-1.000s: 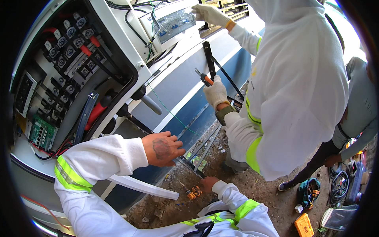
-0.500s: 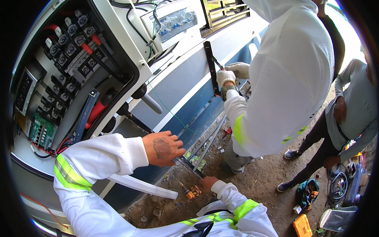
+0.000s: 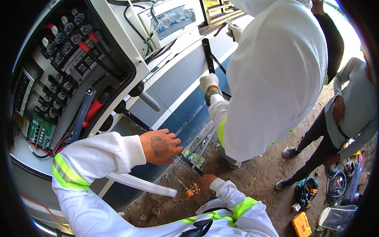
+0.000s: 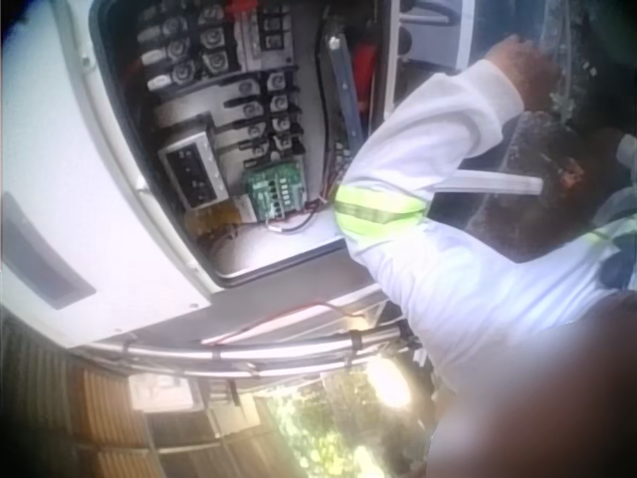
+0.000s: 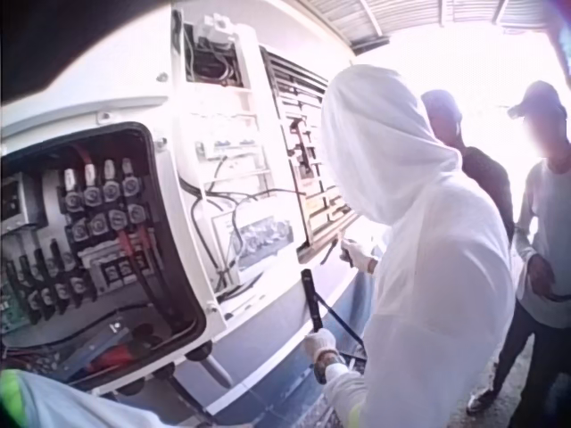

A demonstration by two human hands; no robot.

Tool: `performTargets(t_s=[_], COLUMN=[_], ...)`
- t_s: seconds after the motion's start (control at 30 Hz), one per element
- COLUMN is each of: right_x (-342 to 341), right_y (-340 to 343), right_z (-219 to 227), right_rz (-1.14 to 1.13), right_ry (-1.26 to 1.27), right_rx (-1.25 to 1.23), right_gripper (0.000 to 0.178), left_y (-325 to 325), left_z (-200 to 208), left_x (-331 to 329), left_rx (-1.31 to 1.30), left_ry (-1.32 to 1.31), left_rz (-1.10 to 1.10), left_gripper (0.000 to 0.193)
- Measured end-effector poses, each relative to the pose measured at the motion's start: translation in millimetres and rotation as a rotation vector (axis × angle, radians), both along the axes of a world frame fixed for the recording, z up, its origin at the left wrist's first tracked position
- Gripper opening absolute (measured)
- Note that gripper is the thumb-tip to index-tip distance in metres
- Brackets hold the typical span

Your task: The person uses wire cutters to strip and cut wires while working on an open electrical panel. They handle small wire pieces and connect them inside the panel, with another worker assisting nearby.

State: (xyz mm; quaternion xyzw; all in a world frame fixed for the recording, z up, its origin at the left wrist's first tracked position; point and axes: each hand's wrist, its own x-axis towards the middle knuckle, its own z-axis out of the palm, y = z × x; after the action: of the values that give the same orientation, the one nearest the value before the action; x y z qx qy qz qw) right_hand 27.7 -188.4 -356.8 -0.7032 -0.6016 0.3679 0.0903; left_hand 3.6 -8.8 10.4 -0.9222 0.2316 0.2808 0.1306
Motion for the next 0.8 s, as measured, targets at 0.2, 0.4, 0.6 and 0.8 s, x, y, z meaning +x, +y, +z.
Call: performTargets(t_s=[0.2,0.4,0.6,0.8], right_x=[1,3,0,-2], right_y=[-2,-4,-2,-5], right_z=[5,2,-25,-28], right_rz=[-0.017,-0.002,0.012,-0.028], right_ry=[0.014,-0.014,0.006,0.068], right_rx=[0.026,0.038,0.027,0.020], right_gripper=[0.038,0.041,0.043,0.045], left_y=[3,4,5,3], left_z=[-4,-4,-5,-6], left_x=[-2,0,1,1], left_rx=[-0.012,0.026,0.053,0.017], left_ry=[-0.024,-0.013,-0.002,0.003], left_rz=[-0.027,-0.023,-0.047,-0.017], left_gripper=[0.034,0.035,0.040,0.040])
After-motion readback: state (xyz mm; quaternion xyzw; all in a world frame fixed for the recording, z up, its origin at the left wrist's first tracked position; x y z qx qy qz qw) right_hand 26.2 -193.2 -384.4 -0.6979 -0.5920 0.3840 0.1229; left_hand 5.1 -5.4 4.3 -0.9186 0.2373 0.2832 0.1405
